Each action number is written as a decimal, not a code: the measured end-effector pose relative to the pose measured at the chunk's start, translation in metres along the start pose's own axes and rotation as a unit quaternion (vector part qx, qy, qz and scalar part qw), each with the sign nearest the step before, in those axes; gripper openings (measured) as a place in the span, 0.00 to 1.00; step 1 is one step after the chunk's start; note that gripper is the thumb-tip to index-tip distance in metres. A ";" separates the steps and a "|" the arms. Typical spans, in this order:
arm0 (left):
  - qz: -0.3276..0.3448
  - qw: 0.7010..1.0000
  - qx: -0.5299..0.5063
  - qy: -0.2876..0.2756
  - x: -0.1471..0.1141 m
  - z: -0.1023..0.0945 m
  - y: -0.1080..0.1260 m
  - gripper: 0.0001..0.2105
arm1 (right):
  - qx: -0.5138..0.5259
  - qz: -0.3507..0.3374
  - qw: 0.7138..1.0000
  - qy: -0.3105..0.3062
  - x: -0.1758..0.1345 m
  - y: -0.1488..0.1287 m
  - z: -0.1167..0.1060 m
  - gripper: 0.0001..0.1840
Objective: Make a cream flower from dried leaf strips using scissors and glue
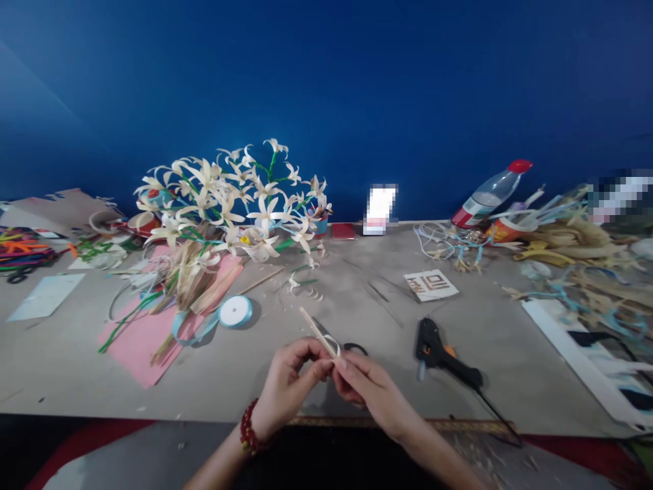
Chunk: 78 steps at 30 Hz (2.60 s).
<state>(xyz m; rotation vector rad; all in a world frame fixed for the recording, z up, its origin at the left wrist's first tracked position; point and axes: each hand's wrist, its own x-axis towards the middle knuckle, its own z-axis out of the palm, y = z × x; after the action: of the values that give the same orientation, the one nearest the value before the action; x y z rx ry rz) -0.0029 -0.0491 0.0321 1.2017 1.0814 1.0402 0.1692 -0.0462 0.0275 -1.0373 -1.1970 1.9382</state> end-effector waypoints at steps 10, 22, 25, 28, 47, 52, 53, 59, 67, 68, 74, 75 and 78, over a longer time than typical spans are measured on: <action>0.107 0.975 0.192 -0.001 -0.009 -0.002 0.006 0.05 | -0.064 -0.010 0.998 -0.019 -0.001 0.000 -0.002 0.29; 0.106 0.988 0.113 0.014 -0.008 0.000 -0.004 0.08 | -0.149 -0.086 0.985 0.004 0.000 0.000 0.000 0.27; 0.113 0.985 0.127 0.019 -0.010 -0.001 -0.008 0.07 | -0.144 -0.081 0.986 -0.006 -0.002 -0.001 0.000 0.27; 0.124 0.987 0.100 0.029 -0.012 -0.004 -0.013 0.06 | -0.028 -0.030 0.998 -0.049 -0.005 -0.003 -0.002 0.28; 0.220 0.970 0.099 -0.005 -0.002 -0.009 -0.010 0.01 | -0.137 -0.091 0.986 -0.032 -0.002 -0.010 0.001 0.28; 0.229 0.968 0.098 -0.020 -0.003 -0.014 -0.010 0.03 | 0.024 -0.006 0.998 -0.058 -0.003 -0.007 0.003 0.26; 0.231 0.968 0.094 -0.020 -0.002 -0.016 -0.011 0.03 | 0.068 0.016 0.995 -0.067 -0.004 -0.007 0.002 0.25; 0.193 0.980 0.034 -0.030 0.001 -0.022 -0.019 0.04 | 0.230 0.091 0.953 -0.177 -0.009 -0.009 -0.008 0.26; 0.175 0.982 0.064 -0.003 0.000 -0.012 -0.013 0.06 | -0.276 -0.124 0.953 0.014 -0.007 -0.005 0.001 0.25; 0.181 0.981 0.073 -0.003 -0.001 -0.011 -0.012 0.06 | -0.295 -0.129 0.947 0.020 -0.006 -0.004 0.002 0.24; 0.168 0.984 0.053 -0.023 -0.002 -0.013 -0.013 0.05 | -0.102 -0.043 0.993 -0.048 -0.006 -0.005 0.000 0.29; 0.163 0.985 0.041 -0.025 -0.003 -0.015 -0.015 0.05 | -0.043 -0.016 0.997 -0.066 -0.008 -0.007 -0.002 0.29; 0.149 0.988 0.018 -0.033 -0.002 -0.018 -0.017 0.06 | 0.091 0.045 0.990 -0.097 -0.012 -0.013 -0.006 0.28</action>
<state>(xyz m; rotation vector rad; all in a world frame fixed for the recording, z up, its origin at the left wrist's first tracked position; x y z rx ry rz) -0.0204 -0.0493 0.0149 1.4487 0.8882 1.2020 0.1814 -0.0492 0.0410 -0.8357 -1.0658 2.2158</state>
